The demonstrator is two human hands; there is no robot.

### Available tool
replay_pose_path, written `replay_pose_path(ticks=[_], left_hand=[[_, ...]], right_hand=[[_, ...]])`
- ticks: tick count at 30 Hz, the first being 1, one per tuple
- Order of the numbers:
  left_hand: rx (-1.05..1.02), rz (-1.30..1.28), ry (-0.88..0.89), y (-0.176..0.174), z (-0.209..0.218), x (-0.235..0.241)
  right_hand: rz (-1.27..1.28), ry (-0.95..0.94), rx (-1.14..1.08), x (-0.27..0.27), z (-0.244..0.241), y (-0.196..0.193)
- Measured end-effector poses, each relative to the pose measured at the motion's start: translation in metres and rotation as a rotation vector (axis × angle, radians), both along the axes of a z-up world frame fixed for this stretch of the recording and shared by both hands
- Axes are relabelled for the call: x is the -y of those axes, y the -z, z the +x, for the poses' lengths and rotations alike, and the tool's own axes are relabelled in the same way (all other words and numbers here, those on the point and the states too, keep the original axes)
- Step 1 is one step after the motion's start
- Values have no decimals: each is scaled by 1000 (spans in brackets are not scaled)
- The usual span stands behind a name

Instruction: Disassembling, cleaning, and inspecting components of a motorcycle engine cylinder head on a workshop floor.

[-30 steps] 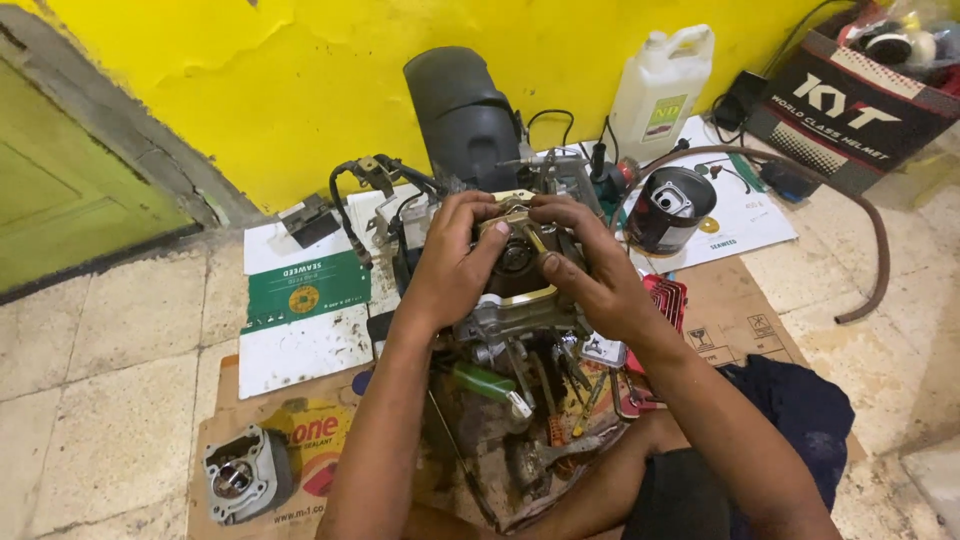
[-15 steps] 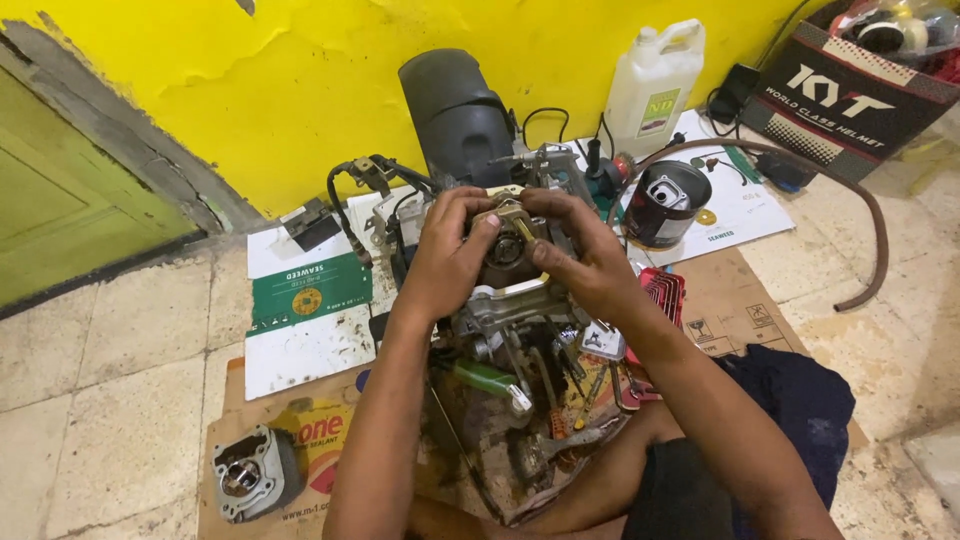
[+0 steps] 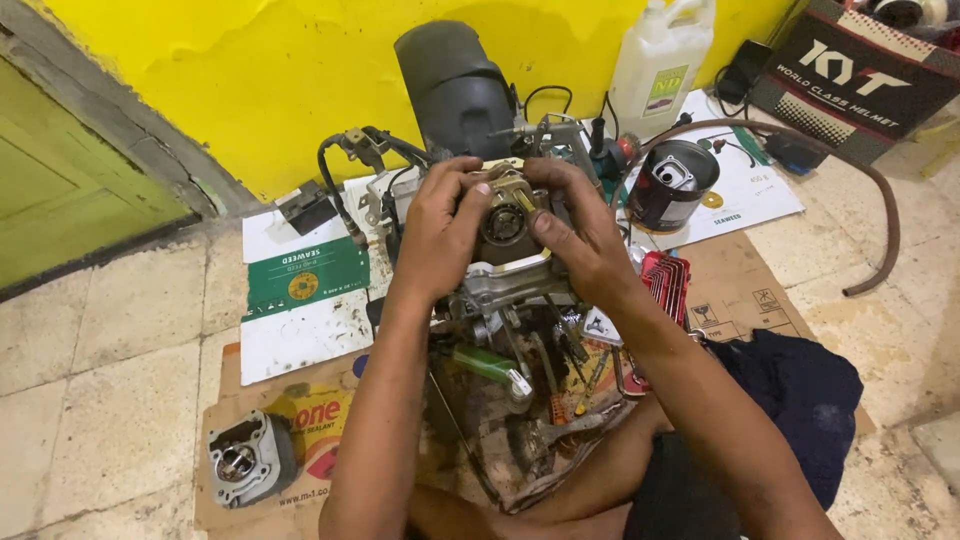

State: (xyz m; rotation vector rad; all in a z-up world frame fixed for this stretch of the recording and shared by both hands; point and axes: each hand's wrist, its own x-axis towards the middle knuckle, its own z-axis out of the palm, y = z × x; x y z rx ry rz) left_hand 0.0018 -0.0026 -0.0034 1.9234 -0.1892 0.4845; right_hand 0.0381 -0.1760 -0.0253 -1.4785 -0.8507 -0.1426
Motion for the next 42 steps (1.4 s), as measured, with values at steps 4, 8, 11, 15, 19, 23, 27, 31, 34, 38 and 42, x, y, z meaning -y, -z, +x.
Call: replay_pose_path(ticks=[4,8,11,15,19,23,27,31,34,38,42], left_hand=[[8,-13,11,-2,0,1],[10,-14,10,-1,0,1],[24,-9,16,4,3,-2],[41,3,25,5,5,-3],[44,11,42,5,5,-3],[33,22,88,4,3,-3],[32,26,102,6,7,-4],[24,55,72,6,7,-5],[25,43,73,7,6,-5],[32,46,63,8,8,-5],[15,50,34,9,9,-5]], right_hand=[[23,-3,22,-1,-2,-3],[36,11,55,-1,1,4],[43,34,62,-2,3,8],[27,89,67,-4,1,4],[24,116,29,-4,7,7],[29,111,16,-5,12,13],[45,132,-20,-6,15,10],[79,127,-76,-6,11,3],[115,129,-123,-7,3,-3],[88,139,-126,-7,8,4],[108,132,-14,-9,8,6]])
